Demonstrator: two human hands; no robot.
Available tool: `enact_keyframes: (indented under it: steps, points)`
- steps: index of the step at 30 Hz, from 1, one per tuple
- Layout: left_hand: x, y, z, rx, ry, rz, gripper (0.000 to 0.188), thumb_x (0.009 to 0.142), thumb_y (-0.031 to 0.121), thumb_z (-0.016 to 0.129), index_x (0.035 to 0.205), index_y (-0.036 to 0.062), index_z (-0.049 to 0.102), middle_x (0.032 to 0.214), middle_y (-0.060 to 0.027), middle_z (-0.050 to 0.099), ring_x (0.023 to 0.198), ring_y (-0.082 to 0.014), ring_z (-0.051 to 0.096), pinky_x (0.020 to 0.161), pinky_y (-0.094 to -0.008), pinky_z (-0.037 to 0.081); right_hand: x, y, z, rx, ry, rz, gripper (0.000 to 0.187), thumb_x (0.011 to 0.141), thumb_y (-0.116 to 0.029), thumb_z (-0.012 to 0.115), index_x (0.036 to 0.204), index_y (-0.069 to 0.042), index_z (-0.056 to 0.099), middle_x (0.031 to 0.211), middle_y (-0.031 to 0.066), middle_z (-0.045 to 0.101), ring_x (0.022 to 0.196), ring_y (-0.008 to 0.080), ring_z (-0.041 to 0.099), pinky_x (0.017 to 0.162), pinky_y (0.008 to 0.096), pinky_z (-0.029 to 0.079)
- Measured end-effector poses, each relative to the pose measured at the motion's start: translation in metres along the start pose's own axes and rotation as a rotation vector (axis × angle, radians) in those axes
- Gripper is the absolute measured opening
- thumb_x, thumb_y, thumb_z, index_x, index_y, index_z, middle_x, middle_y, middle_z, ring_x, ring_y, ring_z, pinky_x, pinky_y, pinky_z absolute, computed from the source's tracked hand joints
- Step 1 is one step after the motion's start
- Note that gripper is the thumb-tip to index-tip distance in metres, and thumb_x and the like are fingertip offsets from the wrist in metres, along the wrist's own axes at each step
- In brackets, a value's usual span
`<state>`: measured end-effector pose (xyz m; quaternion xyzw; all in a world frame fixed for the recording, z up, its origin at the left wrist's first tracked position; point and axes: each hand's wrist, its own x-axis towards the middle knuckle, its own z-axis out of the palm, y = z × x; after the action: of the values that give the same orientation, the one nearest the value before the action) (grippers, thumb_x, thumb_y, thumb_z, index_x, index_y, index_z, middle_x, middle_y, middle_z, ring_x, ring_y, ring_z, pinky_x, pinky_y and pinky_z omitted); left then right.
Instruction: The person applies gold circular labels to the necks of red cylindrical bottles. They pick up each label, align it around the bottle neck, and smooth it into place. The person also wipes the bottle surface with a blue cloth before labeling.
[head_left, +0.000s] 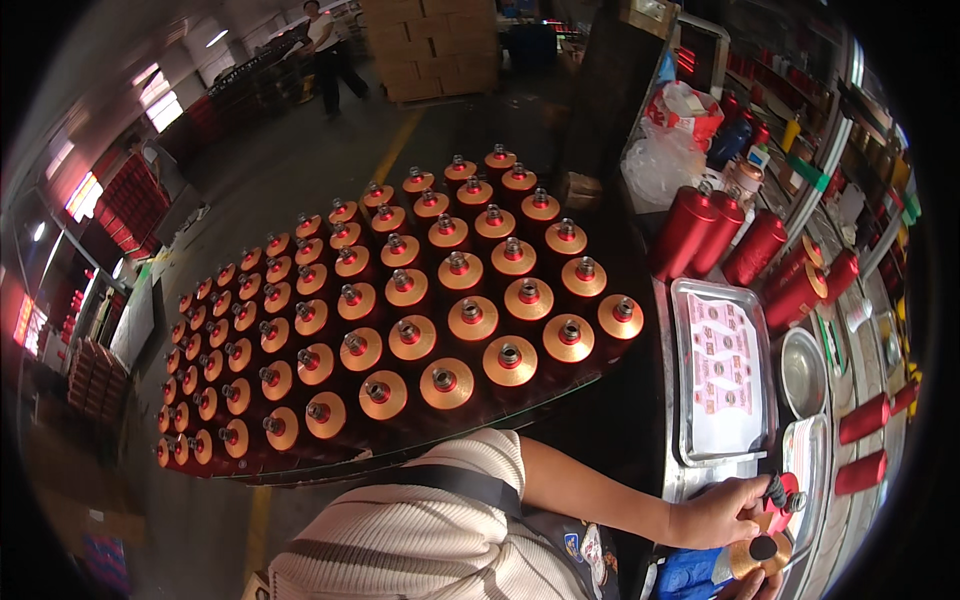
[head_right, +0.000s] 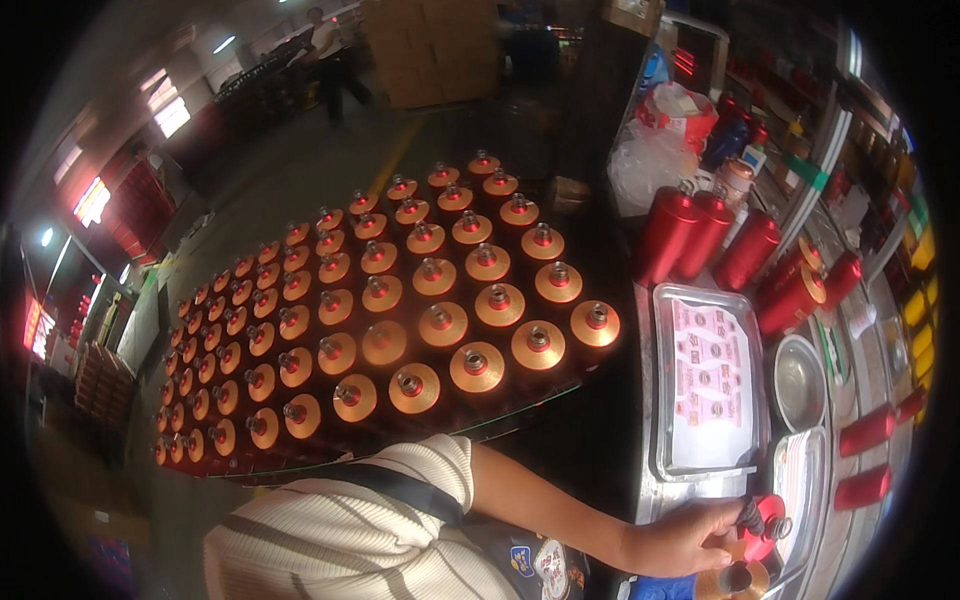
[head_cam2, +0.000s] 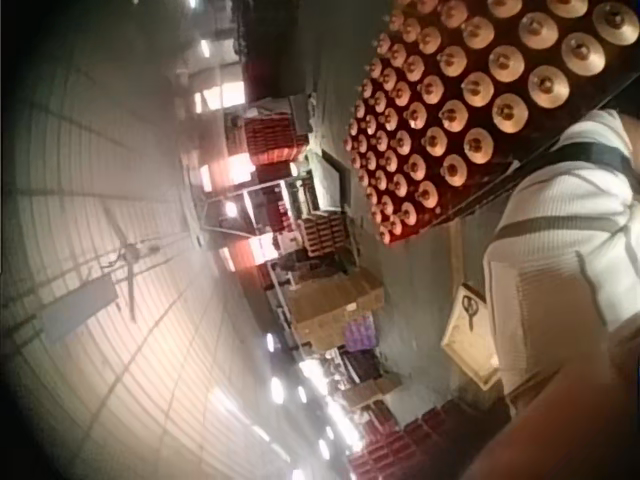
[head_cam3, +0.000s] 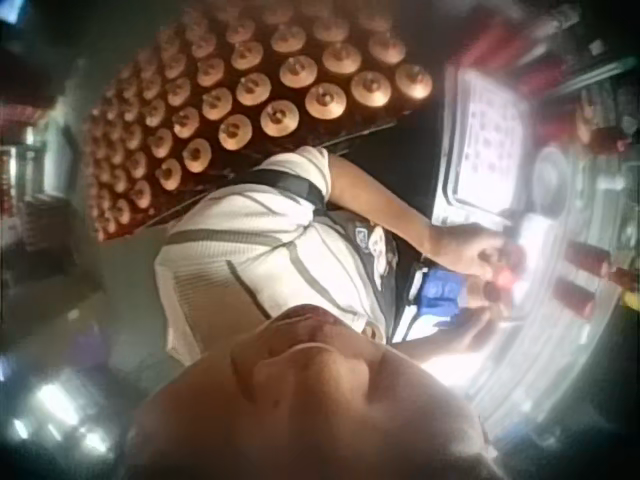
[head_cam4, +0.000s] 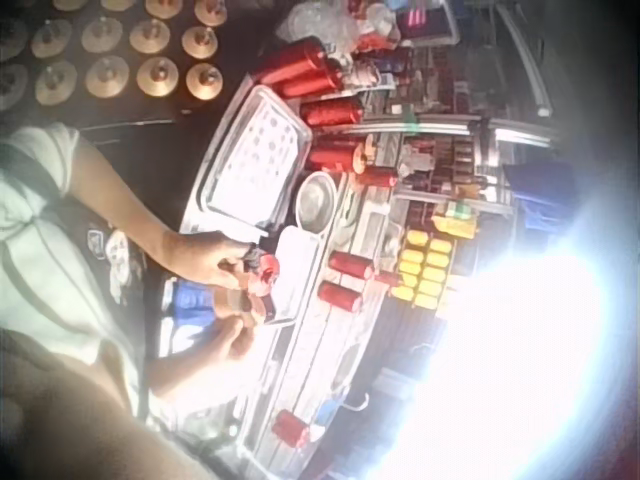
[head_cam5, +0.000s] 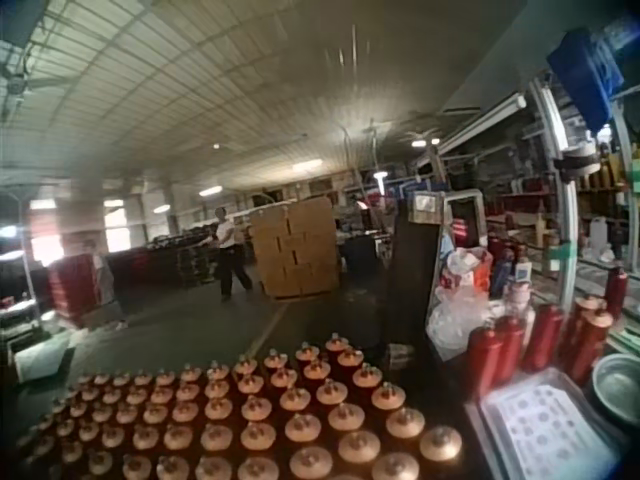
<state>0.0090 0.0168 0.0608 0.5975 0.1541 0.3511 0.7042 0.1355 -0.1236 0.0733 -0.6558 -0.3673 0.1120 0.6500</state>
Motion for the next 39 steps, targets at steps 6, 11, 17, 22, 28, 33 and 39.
enact_keyframes:
  steps: [6,11,17,22,28,33,39]
  points:
    - [0.013,-0.001,0.002,0.153,0.082,0.161,0.028,0.085,-0.002,0.067,0.106,0.0004,0.049,0.090,-0.0175,0.062,0.086,-0.0294,0.064,0.073,-0.0392,0.048,0.023,-0.001,0.017,-0.024,-0.069,-0.278,0.030,0.097,-0.026,0.062,0.105,0.002,0.070,0.085,0.0074,0.066,0.064,0.0125,0.053,0.052,0.0254,0.039]
    - [0.024,-0.025,0.011,0.187,0.194,0.330,0.027,0.083,-0.004,0.068,0.093,0.0005,0.043,0.077,-0.0205,0.059,0.072,-0.0367,0.060,0.065,-0.0408,0.044,0.034,0.035,-0.003,-0.022,-0.039,-0.151,0.033,0.095,-0.026,0.062,0.108,0.003,0.069,0.093,0.0118,0.068,0.073,0.0177,0.058,0.059,0.0282,0.044]
    - [0.015,-0.010,0.007,0.317,0.197,0.269,0.021,0.087,0.002,0.066,0.099,0.0011,0.049,0.084,-0.0183,0.061,0.081,-0.0337,0.064,0.070,-0.0424,0.048,0.038,0.024,0.008,0.006,-0.129,-0.074,0.042,0.088,-0.022,0.074,0.118,0.005,0.061,0.100,0.0149,0.066,0.079,0.0216,0.059,0.067,0.0305,0.049]
    - [0.016,0.005,0.006,0.241,0.209,0.224,0.013,0.087,0.010,0.063,0.091,0.0019,0.053,0.077,-0.0205,0.060,0.076,-0.0414,0.064,0.065,-0.0459,0.049,0.042,0.052,-0.018,-0.036,0.097,0.064,0.036,0.098,-0.013,0.063,0.131,-0.003,0.054,0.077,-0.0020,0.055,0.054,0.0014,0.037,0.047,0.0170,0.023]
    - [-0.005,0.003,-0.014,0.261,0.132,0.015,0.016,0.092,0.003,0.068,0.107,-0.0003,0.062,0.096,-0.0069,0.071,0.086,-0.0093,0.068,0.074,-0.0259,0.055,0.020,0.030,0.006,0.116,-0.036,0.154,0.036,0.094,-0.006,0.065,0.128,0.001,0.057,0.098,0.0034,0.058,0.080,0.0079,0.048,0.069,0.0220,0.035]
    - [0.008,-0.002,-0.007,0.040,0.134,0.044,0.025,0.093,-0.003,0.064,0.116,-0.0022,0.053,0.099,-0.0093,0.068,0.085,-0.0121,0.068,0.072,-0.0248,0.056,0.019,0.013,0.013,0.164,-0.049,0.138,0.037,0.090,0.001,0.067,0.126,0.004,0.059,0.115,0.0079,0.061,0.102,0.0133,0.057,0.087,0.0261,0.045]
    - [0.025,0.004,-0.006,0.038,0.131,0.101,0.022,0.092,0.000,0.066,0.111,-0.0028,0.054,0.097,-0.0076,0.068,0.073,-0.0081,0.066,0.065,-0.0205,0.053,0.030,0.011,0.022,0.206,-0.038,0.051,0.038,0.090,0.003,0.067,0.127,0.005,0.059,0.123,0.0097,0.062,0.113,0.0156,0.059,0.096,0.0285,0.048]
